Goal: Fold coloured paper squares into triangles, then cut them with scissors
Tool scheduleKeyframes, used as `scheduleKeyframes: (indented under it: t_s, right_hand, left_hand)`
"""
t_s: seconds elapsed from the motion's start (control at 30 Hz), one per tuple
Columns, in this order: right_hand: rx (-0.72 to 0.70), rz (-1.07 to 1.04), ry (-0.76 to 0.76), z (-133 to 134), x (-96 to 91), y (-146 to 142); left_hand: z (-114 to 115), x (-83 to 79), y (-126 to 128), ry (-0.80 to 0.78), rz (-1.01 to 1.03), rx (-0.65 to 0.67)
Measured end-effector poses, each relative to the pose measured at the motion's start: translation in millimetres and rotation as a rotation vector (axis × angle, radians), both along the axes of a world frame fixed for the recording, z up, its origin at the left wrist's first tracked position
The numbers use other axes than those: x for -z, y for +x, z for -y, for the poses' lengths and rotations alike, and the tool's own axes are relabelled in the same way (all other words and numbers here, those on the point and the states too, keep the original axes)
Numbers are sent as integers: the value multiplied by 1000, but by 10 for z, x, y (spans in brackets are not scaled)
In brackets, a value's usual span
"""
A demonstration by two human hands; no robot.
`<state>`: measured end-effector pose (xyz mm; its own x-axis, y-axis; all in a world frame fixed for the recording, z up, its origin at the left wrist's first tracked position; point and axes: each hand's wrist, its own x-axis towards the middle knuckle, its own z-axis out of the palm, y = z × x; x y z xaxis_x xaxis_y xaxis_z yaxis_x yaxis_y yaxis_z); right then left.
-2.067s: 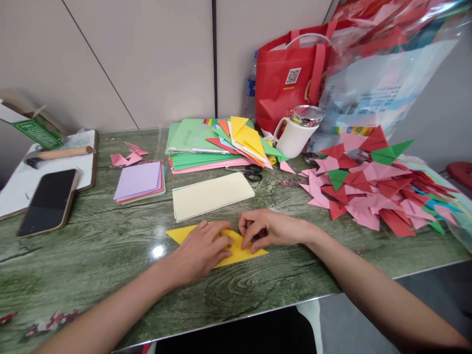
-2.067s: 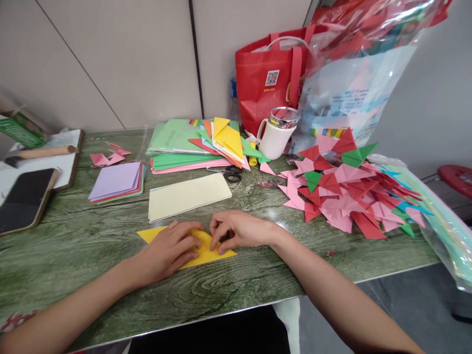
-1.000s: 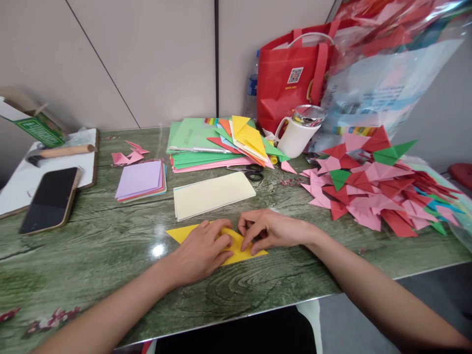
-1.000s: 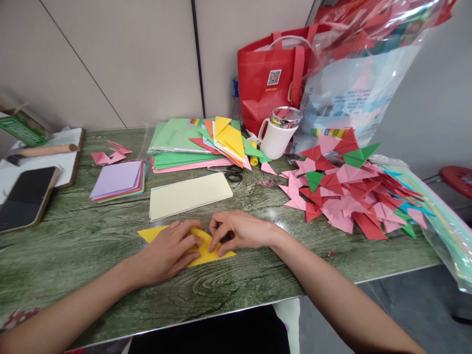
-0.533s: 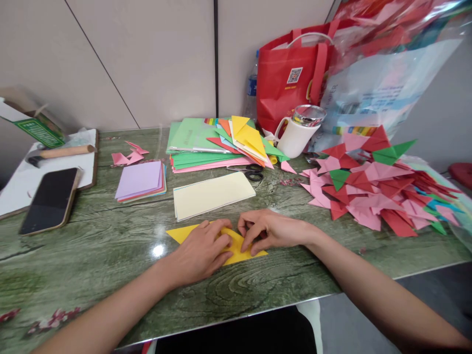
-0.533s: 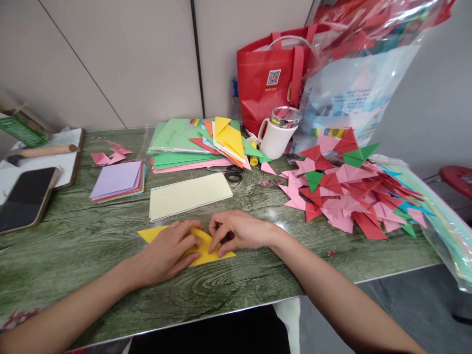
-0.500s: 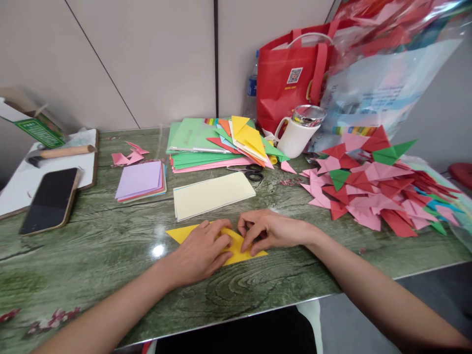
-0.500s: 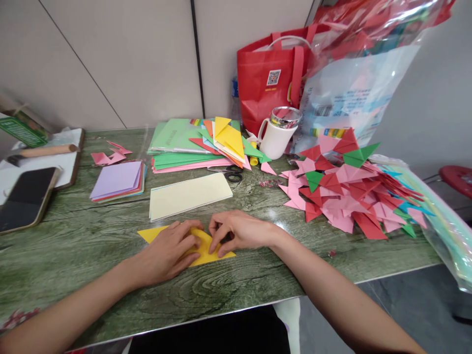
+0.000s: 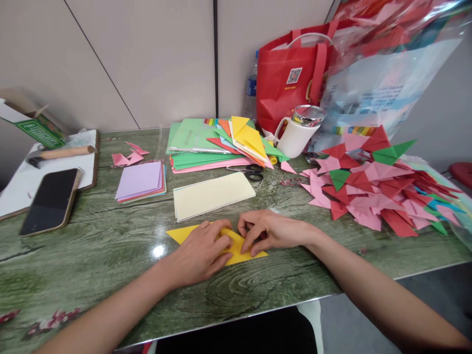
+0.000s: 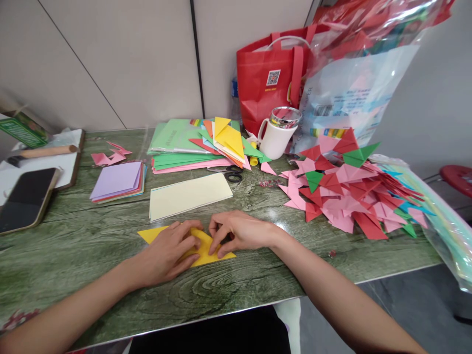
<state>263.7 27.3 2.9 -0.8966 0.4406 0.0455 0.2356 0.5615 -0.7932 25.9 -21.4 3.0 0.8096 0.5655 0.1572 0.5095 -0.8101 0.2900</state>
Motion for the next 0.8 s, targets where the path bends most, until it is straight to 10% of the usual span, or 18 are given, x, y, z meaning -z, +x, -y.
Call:
scheduleKeyframes:
  t_s: [0.8]
  right_hand:
    - [-19, -1, 18, 7, -5, -6]
  left_hand:
    - [7, -26, 9, -10, -25, -4]
